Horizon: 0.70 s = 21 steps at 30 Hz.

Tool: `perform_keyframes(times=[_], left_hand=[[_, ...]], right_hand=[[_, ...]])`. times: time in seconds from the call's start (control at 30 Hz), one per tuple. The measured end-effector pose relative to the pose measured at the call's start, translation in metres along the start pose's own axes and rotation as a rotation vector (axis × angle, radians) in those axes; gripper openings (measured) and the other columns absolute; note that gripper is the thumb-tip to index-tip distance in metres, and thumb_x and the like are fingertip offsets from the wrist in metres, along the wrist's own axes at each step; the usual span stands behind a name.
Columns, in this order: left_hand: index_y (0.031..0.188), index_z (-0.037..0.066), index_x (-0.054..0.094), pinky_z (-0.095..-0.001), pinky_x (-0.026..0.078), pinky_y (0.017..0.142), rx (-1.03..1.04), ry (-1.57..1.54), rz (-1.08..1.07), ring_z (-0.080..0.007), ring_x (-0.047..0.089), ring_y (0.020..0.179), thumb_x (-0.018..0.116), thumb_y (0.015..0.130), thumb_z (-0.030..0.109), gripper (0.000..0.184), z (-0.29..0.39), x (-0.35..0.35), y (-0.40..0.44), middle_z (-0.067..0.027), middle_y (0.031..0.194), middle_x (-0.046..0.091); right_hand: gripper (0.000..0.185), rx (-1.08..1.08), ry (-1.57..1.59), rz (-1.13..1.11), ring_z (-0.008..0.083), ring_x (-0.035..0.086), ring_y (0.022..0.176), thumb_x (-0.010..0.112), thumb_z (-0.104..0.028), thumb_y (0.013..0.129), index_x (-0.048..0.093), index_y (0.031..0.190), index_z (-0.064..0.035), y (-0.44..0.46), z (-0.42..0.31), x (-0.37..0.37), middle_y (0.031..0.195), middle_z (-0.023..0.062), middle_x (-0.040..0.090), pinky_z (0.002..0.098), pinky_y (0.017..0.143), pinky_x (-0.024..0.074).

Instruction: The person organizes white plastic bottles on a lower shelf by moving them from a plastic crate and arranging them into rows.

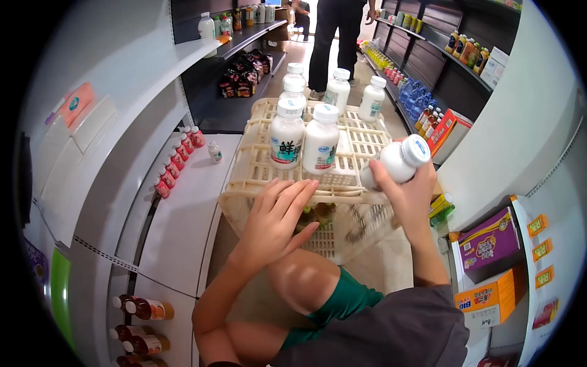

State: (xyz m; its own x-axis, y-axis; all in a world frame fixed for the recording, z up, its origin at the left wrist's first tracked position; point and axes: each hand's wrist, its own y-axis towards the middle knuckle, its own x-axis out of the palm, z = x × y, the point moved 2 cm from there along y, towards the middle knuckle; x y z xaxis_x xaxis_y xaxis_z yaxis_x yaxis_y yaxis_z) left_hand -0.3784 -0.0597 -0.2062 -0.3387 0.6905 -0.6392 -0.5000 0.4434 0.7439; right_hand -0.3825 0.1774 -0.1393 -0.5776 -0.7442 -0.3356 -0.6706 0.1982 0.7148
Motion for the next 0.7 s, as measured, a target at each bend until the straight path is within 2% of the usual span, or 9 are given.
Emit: perform_keyframes(times=[0.03, 0.17, 0.3, 0.53, 0.6, 0.67, 0.7], left_hand=[[0.137, 0.004, 0.049, -0.0435, 0.037, 0.105, 0.000, -0.009, 0.004, -0.0285, 0.050, 0.117, 0.073, 0.079, 0.021, 0.065, -0.001, 0.003, -0.001, -0.0092, 0.129, 0.055], [0.136, 0.004, 0.051, -0.0443, 0.035, 0.108, 0.019, 0.027, -0.012, -0.0276, 0.050, 0.118, 0.072, 0.079, 0.020, 0.063, -0.004, 0.010, -0.005, -0.0090, 0.127, 0.056], [0.135, 0.004, 0.051, -0.0435, 0.035, 0.108, 0.020, 0.023, -0.018, -0.0268, 0.050, 0.118, 0.072, 0.078, 0.018, 0.062, -0.005, 0.009, -0.007, -0.0087, 0.127, 0.056], [0.134, 0.003, 0.052, -0.0407, 0.035, 0.109, 0.049, 0.032, 0.002, -0.0258, 0.052, 0.117, 0.069, 0.079, 0.017, 0.060, -0.008, 0.010, -0.008, -0.0083, 0.126, 0.055], [0.133, 0.004, 0.052, -0.0405, 0.035, 0.109, 0.049, 0.032, 0.011, -0.0258, 0.052, 0.117, 0.070, 0.078, 0.016, 0.059, -0.008, 0.013, -0.008, -0.0084, 0.126, 0.055], [0.133, 0.005, 0.053, -0.0412, 0.036, 0.108, 0.042, 0.031, 0.017, -0.0250, 0.052, 0.118, 0.071, 0.077, 0.016, 0.060, -0.009, 0.015, -0.010, -0.0073, 0.127, 0.056], [0.132, 0.007, 0.054, -0.0419, 0.037, 0.107, 0.034, 0.031, 0.025, -0.0242, 0.052, 0.119, 0.073, 0.076, 0.017, 0.060, -0.010, 0.015, -0.009, -0.0063, 0.128, 0.057]], right_hand=[[0.052, 0.096, -0.012, -0.019, 0.0199, 0.065, 0.083, 0.083, -0.031, 0.073, 0.060, 0.106, 0.0026, 0.006, 0.008, -0.001, 0.092, 0.0124, 0.066, 0.0343, 0.078, 0.0522], [0.056, 0.139, -0.146, -0.062, 0.0238, 0.067, 0.085, 0.080, -0.038, 0.076, 0.061, 0.106, 0.0042, 0.016, 0.036, 0.007, 0.096, 0.0162, 0.067, 0.0367, 0.079, 0.0518], [0.057, 0.009, -0.310, -0.130, 0.0297, 0.067, 0.089, 0.080, -0.038, 0.076, 0.060, 0.108, 0.0039, 0.027, 0.033, 0.021, 0.098, 0.0182, 0.068, 0.0385, 0.082, 0.0510], [0.058, 0.026, -0.298, -0.141, 0.0332, 0.067, 0.092, 0.078, -0.038, 0.080, 0.056, 0.114, 0.0036, 0.032, 0.042, 0.030, 0.100, 0.0212, 0.068, 0.0405, 0.083, 0.0507], [0.061, 0.052, -0.282, -0.159, 0.0333, 0.067, 0.094, 0.079, -0.037, 0.079, 0.054, 0.116, 0.0034, 0.031, 0.042, 0.030, 0.103, 0.0213, 0.066, 0.0409, 0.084, 0.0505], [0.069, 0.074, -0.306, -0.177, 0.0325, 0.061, 0.104, 0.080, -0.034, 0.078, 0.049, 0.126, 0.0029, 0.028, 0.042, 0.029, 0.114, 0.0211, 0.059, 0.0405, 0.091, 0.0470], [0.069, 0.070, -0.309, -0.172, 0.0325, 0.061, 0.104, 0.080, -0.034, 0.078, 0.049, 0.126, 0.0029, 0.026, 0.040, 0.029, 0.114, 0.0211, 0.059, 0.0405, 0.091, 0.0470]])
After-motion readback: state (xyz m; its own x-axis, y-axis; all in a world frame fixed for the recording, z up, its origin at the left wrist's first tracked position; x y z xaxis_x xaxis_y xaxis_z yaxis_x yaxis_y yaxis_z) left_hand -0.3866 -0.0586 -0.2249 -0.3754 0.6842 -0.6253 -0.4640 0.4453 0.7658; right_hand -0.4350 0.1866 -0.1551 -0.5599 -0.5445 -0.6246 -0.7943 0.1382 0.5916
